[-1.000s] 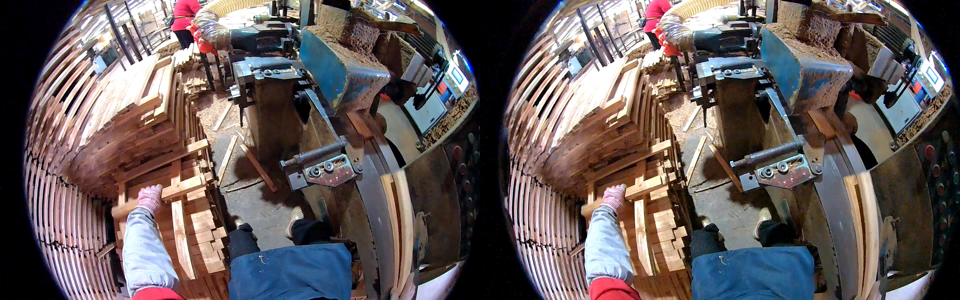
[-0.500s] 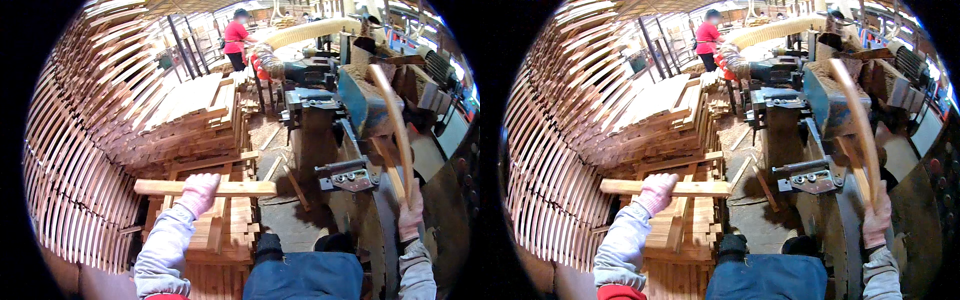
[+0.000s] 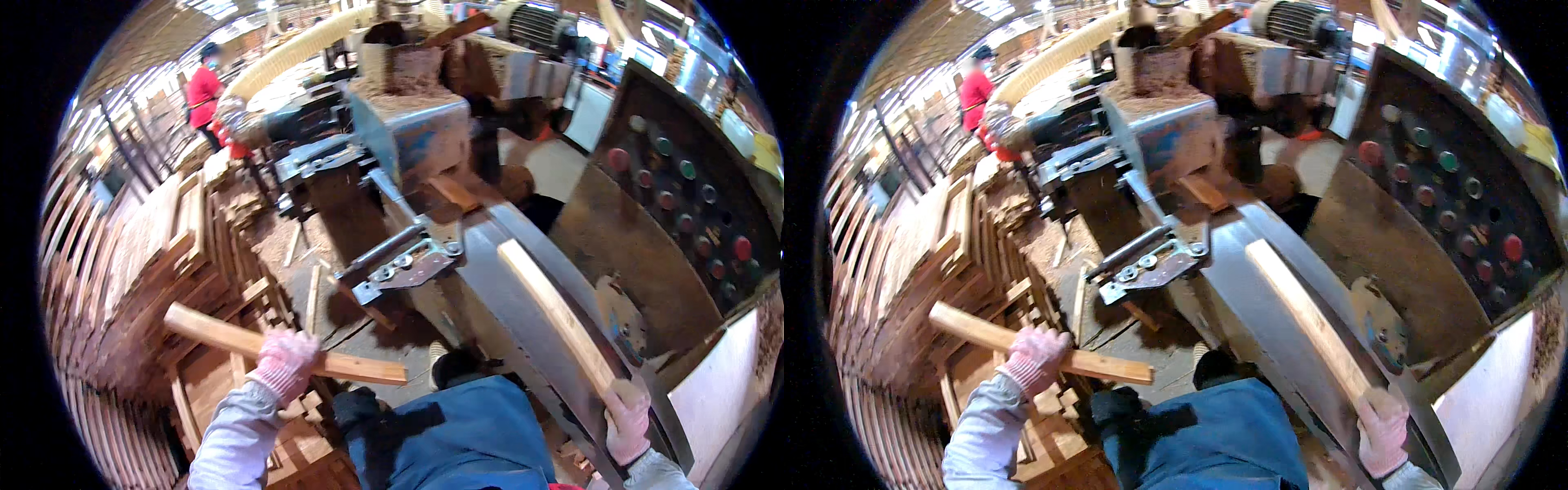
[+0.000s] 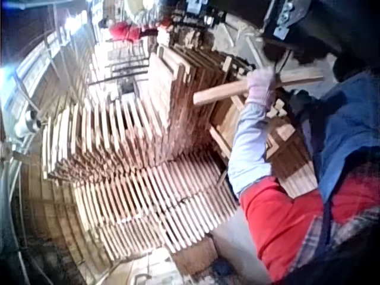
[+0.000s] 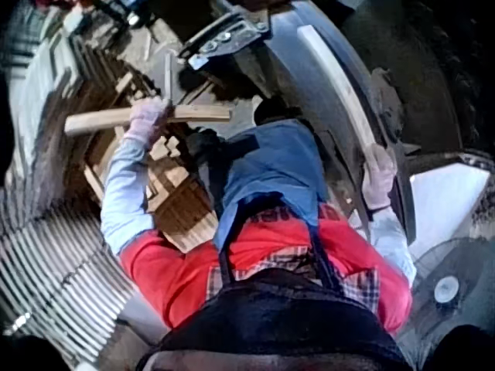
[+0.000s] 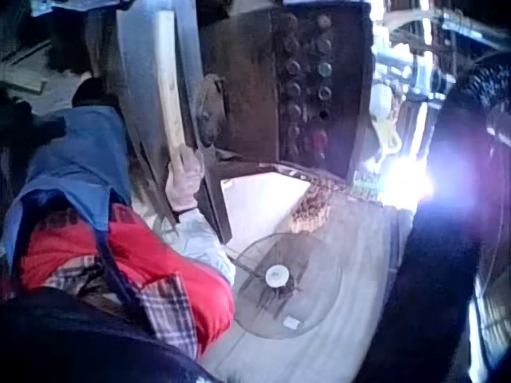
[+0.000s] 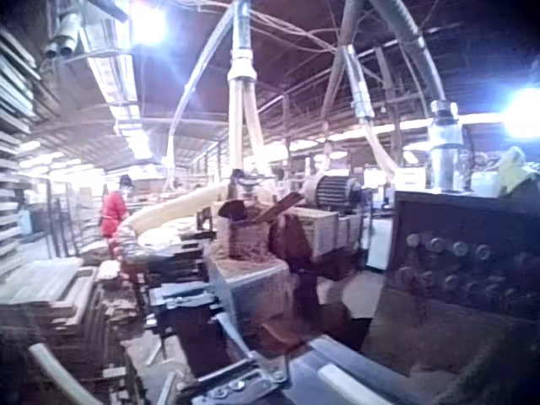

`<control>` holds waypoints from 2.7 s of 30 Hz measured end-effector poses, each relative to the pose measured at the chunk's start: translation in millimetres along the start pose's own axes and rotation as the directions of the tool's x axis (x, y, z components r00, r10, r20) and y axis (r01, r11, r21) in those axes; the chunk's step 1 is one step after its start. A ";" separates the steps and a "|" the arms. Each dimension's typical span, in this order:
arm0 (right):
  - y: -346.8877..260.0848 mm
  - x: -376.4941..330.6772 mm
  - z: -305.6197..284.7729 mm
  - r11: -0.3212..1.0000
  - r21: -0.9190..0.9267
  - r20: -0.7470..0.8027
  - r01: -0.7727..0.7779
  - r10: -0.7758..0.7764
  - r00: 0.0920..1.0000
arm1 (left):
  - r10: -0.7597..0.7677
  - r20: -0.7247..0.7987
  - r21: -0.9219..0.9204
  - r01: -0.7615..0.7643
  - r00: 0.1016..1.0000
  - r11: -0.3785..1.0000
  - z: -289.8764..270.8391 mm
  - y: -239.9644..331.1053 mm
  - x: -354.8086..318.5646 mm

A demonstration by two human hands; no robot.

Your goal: The person picks up wooden planks from a large stack, feeds them individually through a planing machine, and moves wood pieces aside to maintain order in the workspace.

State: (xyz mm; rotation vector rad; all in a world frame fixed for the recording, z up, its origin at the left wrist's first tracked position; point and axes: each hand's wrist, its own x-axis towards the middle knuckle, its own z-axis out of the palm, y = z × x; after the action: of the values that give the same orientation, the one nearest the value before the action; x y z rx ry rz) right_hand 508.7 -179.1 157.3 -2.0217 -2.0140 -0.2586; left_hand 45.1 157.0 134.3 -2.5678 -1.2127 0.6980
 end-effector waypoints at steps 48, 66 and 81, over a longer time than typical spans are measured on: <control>10.7 191.1 113.9 0.946 0.294 -0.442 0.139 0.006 0.897 | -0.486 0.632 -0.775 0.501 0.603 -0.386 141.0 52.1 -240.7; -0.2 82.2 40.2 0.999 -0.012 -0.313 0.033 -0.035 0.949 | -0.711 0.291 -0.500 -0.532 0.640 -0.683 120.0 98.7 -91.2; -137.4 144.6 26.7 0.638 0.721 0.426 -0.269 -0.102 0.899 | -0.614 -0.168 -0.270 -0.635 0.771 -0.724 -55.8 201.1 39.1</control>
State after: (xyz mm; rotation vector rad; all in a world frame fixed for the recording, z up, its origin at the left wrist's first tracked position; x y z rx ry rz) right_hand 371.9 -34.5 187.2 -1.6410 -1.7430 1.0138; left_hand 229.0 59.5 92.4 0.7499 0.4961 1.4360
